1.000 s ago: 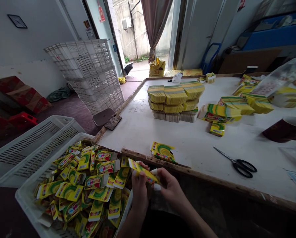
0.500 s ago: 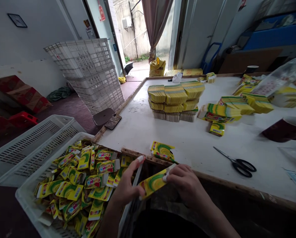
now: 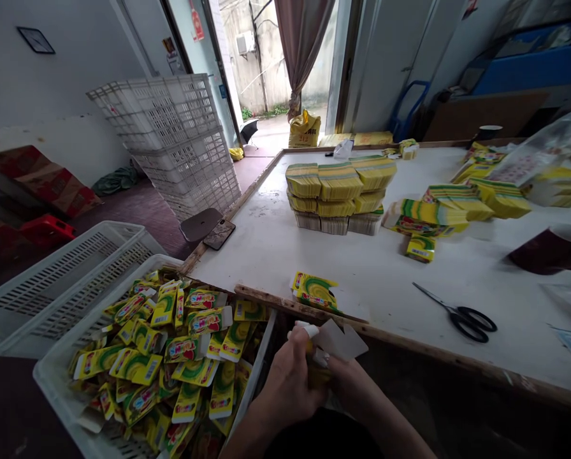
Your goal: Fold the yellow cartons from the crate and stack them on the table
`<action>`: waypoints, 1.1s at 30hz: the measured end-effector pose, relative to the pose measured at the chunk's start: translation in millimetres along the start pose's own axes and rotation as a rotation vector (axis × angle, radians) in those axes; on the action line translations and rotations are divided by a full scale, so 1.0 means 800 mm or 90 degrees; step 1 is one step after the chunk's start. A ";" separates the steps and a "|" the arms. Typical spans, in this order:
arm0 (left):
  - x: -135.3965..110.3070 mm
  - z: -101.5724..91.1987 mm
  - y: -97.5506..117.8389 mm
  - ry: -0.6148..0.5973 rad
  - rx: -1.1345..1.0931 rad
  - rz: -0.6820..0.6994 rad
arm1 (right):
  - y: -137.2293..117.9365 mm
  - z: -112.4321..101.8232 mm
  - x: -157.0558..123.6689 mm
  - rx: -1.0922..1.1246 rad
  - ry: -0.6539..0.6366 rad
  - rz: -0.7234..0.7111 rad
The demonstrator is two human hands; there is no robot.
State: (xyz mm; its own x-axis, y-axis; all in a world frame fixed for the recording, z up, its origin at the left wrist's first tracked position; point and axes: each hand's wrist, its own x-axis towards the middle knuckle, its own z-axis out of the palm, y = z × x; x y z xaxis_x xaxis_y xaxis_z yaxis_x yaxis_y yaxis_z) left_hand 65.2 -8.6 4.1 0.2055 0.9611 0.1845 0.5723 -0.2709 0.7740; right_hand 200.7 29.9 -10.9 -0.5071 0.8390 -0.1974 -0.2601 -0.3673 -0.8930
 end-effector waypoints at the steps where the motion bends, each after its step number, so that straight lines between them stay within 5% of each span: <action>1: 0.000 0.001 -0.001 0.002 0.005 0.008 | 0.001 0.001 0.000 0.004 0.004 0.001; 9: 0.005 0.005 -0.013 0.028 -0.053 -0.103 | 0.003 -0.013 -0.001 -0.288 -0.006 -0.226; 15: 0.000 0.013 -0.024 0.111 0.044 -0.133 | 0.012 -0.026 0.012 -0.480 0.084 -0.400; 24: 0.008 -0.036 -0.005 -0.048 0.012 -0.137 | -0.048 -0.045 0.005 -0.662 -0.194 -0.208; 27: 0.010 -0.036 -0.005 -0.052 0.004 -0.125 | -0.052 -0.041 0.005 -0.639 -0.170 -0.174; 33: 0.007 -0.032 -0.009 0.035 -0.006 -0.134 | -0.020 -0.030 0.008 -0.456 -0.112 -0.254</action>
State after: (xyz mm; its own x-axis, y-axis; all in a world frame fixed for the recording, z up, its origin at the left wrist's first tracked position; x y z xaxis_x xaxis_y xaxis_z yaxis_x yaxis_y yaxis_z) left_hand 41.8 0.2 15.2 0.0378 0.9980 0.0507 0.5909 -0.0633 0.8043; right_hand 221.1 50.9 -8.0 -0.6236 0.7555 0.2011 0.1079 0.3379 -0.9350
